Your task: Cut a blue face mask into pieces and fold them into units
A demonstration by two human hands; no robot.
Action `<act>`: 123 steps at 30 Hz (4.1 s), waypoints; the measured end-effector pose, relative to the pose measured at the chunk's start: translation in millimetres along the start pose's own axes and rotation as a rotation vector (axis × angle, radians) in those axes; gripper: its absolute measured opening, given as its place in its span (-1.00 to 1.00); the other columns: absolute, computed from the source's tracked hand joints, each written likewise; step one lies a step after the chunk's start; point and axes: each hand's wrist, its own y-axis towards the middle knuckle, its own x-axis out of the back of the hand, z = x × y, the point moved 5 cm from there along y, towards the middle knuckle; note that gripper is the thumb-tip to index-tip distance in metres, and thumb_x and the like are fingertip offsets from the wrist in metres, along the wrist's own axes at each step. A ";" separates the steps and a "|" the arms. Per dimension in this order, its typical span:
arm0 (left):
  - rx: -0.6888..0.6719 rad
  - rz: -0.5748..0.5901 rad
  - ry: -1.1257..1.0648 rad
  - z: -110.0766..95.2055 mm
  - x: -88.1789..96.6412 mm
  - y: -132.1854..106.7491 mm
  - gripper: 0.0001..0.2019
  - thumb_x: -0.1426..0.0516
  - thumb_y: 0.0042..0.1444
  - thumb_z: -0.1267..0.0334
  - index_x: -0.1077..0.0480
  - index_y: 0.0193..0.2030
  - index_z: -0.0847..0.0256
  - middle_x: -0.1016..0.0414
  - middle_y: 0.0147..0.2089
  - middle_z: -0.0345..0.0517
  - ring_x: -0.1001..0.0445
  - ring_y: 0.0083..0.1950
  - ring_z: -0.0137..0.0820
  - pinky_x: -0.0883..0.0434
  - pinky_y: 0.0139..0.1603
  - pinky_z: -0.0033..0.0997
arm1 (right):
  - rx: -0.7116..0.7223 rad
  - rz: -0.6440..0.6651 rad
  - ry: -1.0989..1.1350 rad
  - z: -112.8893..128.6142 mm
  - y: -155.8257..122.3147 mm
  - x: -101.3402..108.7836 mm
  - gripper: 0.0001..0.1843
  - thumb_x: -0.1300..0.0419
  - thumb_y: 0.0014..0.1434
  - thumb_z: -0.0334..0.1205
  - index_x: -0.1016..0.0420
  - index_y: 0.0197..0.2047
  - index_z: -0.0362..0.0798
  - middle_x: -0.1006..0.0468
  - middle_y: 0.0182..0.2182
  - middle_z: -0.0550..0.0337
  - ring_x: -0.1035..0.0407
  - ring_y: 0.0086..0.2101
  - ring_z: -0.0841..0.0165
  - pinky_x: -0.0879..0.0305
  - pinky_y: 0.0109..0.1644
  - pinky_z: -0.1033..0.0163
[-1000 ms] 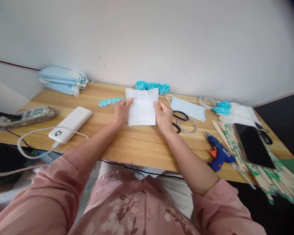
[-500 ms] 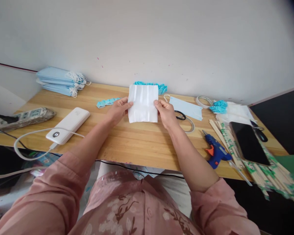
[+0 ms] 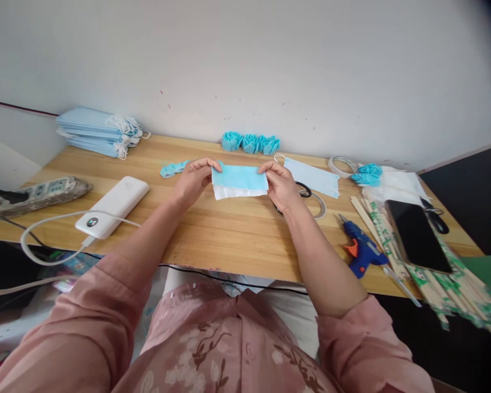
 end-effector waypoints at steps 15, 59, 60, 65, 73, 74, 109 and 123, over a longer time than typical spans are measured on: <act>-0.105 -0.031 0.295 -1.2 2.4 -1.3 -0.69 -0.26 0.02 0.03 -0.48 -0.54 0.23 -0.39 -0.50 -0.13 -0.32 -0.41 -0.42 -0.29 -0.35 -0.40 | 0.058 0.024 0.003 2.3 0.3 2.2 -0.69 -0.26 0.10 0.07 -0.47 -0.45 0.00 -0.33 -0.54 0.28 -0.22 -0.49 0.42 -0.22 -0.37 0.26; -0.103 0.208 0.600 20.8 -25.3 -14.3 -0.79 -0.16 0.06 0.17 -0.41 -0.48 0.28 -0.17 -0.57 -0.30 -0.08 -0.50 -0.56 -0.01 -0.49 -0.50 | 0.580 0.196 -0.797 33.1 -24.7 -34.5 -0.61 -0.27 0.22 0.02 -0.57 0.05 0.04 -0.66 -0.13 0.08 -0.49 -0.07 0.14 -0.33 0.09 0.01; -0.121 0.222 0.617 20.0 -27.7 -15.0 -0.76 -0.15 0.06 0.17 -0.34 -0.52 0.27 -0.11 -0.57 -0.31 -0.05 -0.50 -0.56 0.01 -0.49 -0.49 | 0.591 0.194 -0.806 32.7 -25.4 -36.0 -0.68 -0.25 0.24 -0.01 -0.60 -0.01 0.03 -0.67 -0.17 0.09 -0.49 -0.11 0.16 -0.34 0.05 0.03; -0.126 0.277 0.598 16.7 -34.7 -17.3 -0.71 -0.15 0.06 0.12 -0.25 -0.55 0.24 -0.06 -0.54 -0.30 -0.05 -0.48 -0.55 -0.01 -0.47 -0.48 | 0.575 0.111 -0.781 35.3 -28.5 -36.8 -0.83 -0.22 0.28 -0.13 -0.62 -0.28 0.03 -0.64 -0.34 0.17 -0.47 -0.25 0.25 -0.33 -0.10 0.12; -0.042 0.292 0.508 17.0 -33.0 -19.0 -0.68 -0.21 0.06 0.06 -0.33 -0.52 0.25 -0.15 -0.57 -0.28 -0.12 -0.50 -0.53 -0.04 -0.49 -0.48 | 0.532 -0.033 -0.683 41.1 -27.5 -27.7 -0.82 -0.23 0.23 -0.15 -0.54 -0.38 0.00 -0.60 -0.40 0.23 -0.41 -0.36 0.35 -0.32 -0.18 0.20; -0.035 0.290 0.501 18.0 -32.9 -19.1 -0.69 -0.22 0.05 0.06 -0.36 -0.50 0.25 -0.19 -0.57 -0.27 -0.16 -0.50 -0.52 -0.06 -0.49 -0.48 | 0.535 -0.046 -0.672 41.7 -27.3 -26.8 -0.83 -0.24 0.23 -0.16 -0.54 -0.39 0.00 -0.60 -0.41 0.24 -0.41 -0.36 0.35 -0.31 -0.19 0.21; 0.329 0.070 -0.081 37.9 -18.6 -11.2 -0.62 -0.48 -0.27 0.13 -0.49 -0.42 0.32 -0.47 -0.46 -0.20 -0.43 -0.46 -0.51 -0.48 -0.34 -0.42 | 0.589 -0.440 -0.684 33.0 -24.4 1.4 -0.73 -0.01 0.36 0.04 -0.33 -0.22 0.05 -0.48 -0.42 0.23 -0.36 -0.38 0.33 -0.25 -0.22 0.23; 0.290 0.150 -0.193 33.5 -27.9 -14.3 -0.65 -0.41 -0.05 0.09 -0.57 -0.28 0.38 -0.65 -0.21 0.09 -0.62 -0.12 -0.21 -0.57 0.02 -0.15 | 0.474 -0.427 -0.573 30.1 -14.7 13.2 -0.68 -0.04 0.33 0.10 -0.34 -0.24 0.02 -0.31 -0.56 0.35 -0.20 -0.54 0.41 -0.14 -0.40 0.27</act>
